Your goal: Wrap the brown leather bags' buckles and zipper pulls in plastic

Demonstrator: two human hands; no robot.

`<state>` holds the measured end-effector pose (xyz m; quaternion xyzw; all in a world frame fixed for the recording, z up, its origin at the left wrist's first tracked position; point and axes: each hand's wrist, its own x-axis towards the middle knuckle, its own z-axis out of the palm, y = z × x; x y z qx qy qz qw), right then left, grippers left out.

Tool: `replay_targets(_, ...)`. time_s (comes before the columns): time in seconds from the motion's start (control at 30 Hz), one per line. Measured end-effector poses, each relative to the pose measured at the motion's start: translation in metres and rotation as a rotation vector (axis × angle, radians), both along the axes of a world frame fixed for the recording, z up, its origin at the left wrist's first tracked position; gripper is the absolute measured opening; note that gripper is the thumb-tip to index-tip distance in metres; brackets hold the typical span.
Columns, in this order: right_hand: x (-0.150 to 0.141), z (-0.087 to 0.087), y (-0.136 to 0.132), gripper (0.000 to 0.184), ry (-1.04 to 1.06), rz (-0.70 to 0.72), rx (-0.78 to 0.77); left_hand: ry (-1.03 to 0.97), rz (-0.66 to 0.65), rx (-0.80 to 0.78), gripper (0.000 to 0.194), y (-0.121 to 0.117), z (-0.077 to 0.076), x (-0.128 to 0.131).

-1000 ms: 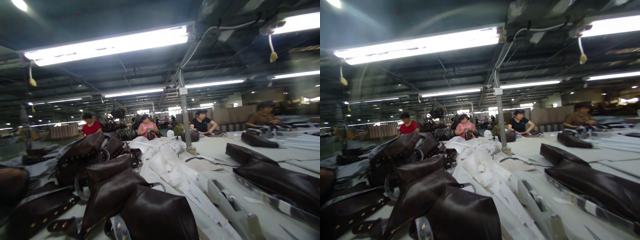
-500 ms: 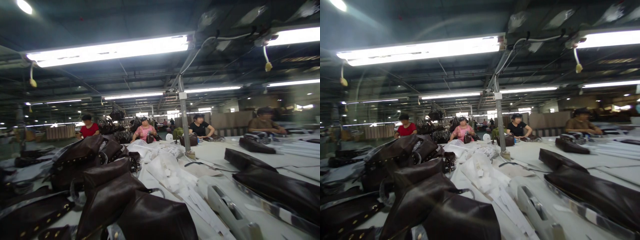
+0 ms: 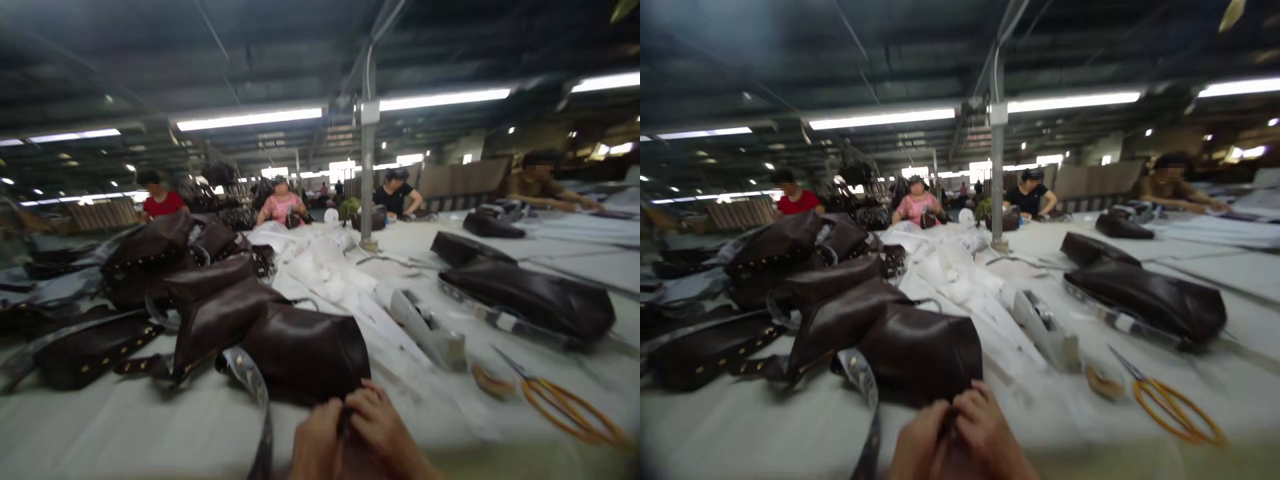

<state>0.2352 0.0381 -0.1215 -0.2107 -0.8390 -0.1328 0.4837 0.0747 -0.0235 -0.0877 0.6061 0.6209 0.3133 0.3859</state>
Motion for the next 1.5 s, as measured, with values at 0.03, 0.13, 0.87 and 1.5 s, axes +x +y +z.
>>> replay_targets(0.03, 0.002, -0.005, -0.006, 0.030, -0.039, 0.021, -0.063, 0.037, 0.021, 0.025, 0.027, -0.004, 0.000, -0.002)
replay_targets(0.13, 0.009, -0.012, -0.012, 0.028, -0.131, 0.029, -0.192, -0.107, -0.065, -0.248, 0.027, -0.003, 0.003, -0.015)
replay_targets(0.87, 0.017, -0.011, -0.010, 0.022, -0.088, 0.080, -0.292, -0.454, -0.017, -0.664, 0.018, 0.036, -0.009, -0.005)
replay_targets(1.5, 0.188, 0.091, 0.087, 0.027, 0.141, -1.035, -0.856, -0.500, 0.059, -0.528, 0.028, 0.027, -0.023, 0.003)
